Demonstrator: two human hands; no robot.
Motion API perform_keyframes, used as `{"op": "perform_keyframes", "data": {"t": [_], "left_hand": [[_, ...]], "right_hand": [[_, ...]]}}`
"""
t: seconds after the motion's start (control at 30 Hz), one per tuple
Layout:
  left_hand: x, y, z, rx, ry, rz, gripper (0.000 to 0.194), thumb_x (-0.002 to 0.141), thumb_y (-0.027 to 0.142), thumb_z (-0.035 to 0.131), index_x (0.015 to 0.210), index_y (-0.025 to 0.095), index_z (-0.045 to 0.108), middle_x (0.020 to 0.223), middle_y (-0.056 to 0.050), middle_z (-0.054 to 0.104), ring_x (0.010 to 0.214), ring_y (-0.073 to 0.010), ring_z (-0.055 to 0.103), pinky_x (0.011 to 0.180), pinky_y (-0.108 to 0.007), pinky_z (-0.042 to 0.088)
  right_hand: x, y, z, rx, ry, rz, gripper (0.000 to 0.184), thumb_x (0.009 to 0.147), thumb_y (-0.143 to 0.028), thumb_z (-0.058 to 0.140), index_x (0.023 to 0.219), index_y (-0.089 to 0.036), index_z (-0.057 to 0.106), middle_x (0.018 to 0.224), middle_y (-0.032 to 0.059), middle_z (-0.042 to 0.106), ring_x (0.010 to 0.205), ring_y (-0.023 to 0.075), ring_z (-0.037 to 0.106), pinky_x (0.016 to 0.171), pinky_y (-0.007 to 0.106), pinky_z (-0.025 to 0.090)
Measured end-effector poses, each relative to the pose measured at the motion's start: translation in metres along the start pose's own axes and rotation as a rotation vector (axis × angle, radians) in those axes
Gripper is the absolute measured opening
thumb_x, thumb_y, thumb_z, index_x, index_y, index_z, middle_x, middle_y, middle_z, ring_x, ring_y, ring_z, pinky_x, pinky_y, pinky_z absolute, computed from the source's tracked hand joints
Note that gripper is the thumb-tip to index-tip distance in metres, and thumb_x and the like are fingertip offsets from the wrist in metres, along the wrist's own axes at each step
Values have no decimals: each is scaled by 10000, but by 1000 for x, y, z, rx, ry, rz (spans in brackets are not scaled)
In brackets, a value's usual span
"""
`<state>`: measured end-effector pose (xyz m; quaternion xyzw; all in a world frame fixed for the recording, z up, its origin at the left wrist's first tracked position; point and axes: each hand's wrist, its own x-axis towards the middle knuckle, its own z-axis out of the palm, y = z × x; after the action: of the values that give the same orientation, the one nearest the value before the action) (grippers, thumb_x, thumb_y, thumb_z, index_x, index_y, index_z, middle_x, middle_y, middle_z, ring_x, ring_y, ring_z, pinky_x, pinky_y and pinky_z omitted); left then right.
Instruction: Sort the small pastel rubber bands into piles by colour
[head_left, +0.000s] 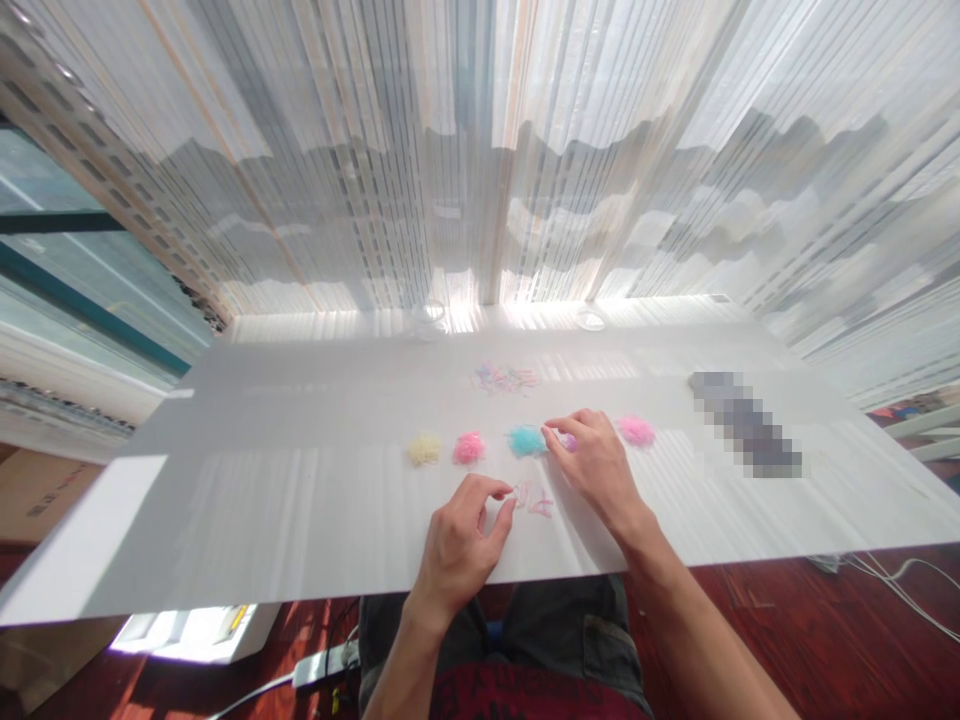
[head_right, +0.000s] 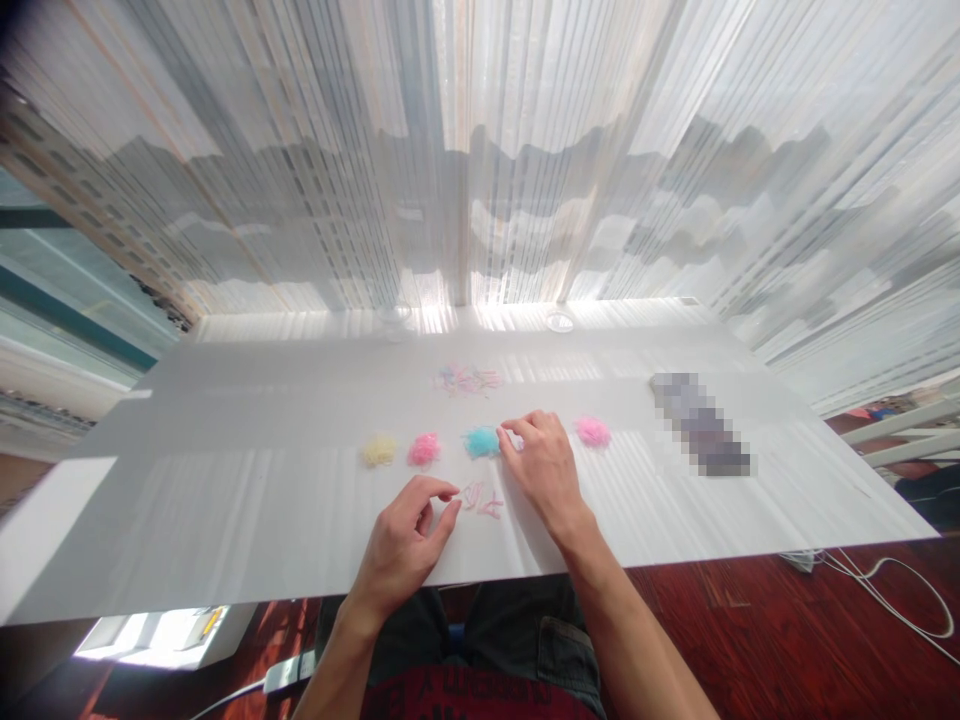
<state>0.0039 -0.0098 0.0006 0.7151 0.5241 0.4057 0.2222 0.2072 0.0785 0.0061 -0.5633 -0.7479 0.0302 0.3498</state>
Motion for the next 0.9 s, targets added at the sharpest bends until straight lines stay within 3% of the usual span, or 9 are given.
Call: {"op": "perform_keyframes", "data": {"t": [0.17, 0.3, 0.53, 0.7, 0.9], "left_hand": [[1, 0, 1, 87, 26, 20, 82, 983, 199, 596, 1019, 222, 666, 908, -4, 711, 701, -138, 651, 647, -243, 514], [0, -2, 5, 241, 54, 79, 82, 964, 194, 628, 1029, 218, 673, 919, -16, 719, 816, -188, 699, 725, -286, 536], [0, -3, 9, 351, 34, 118, 55, 944, 200, 674, 988, 219, 701, 868, -10, 699, 766, -193, 688, 702, -297, 516], [0, 1, 4, 291, 2, 114, 112, 968, 161, 605, 989, 223, 695, 885, -5, 705, 747, -169, 672, 695, -277, 499], [-1, 1, 6, 335, -10, 96, 76, 906, 158, 673, 949, 220, 684, 888, 1, 707, 762, -188, 673, 719, -306, 494]], "right_hand": [[-12, -1, -19, -17, -1, 19, 219, 1005, -273, 580, 953, -180, 771, 857, 90, 695, 854, 276, 616, 826, 440, 507], [-34, -7, -31, 96, 19, 1, 158, 1001, -260, 602, 969, -193, 741, 872, 68, 694, 832, 241, 631, 787, 392, 525], [-65, -18, -23, 293, -201, -150, 120, 1002, -182, 594, 1042, -219, 701, 927, 66, 676, 873, 228, 635, 779, 368, 557], [-68, -17, -22, 310, -204, -175, 121, 988, -145, 598, 1056, -203, 680, 938, 74, 670, 880, 236, 613, 788, 394, 549], [-70, -17, -23, 313, -235, -179, 90, 948, -130, 646, 1009, -196, 657, 940, 66, 655, 881, 240, 587, 794, 412, 535]]}}
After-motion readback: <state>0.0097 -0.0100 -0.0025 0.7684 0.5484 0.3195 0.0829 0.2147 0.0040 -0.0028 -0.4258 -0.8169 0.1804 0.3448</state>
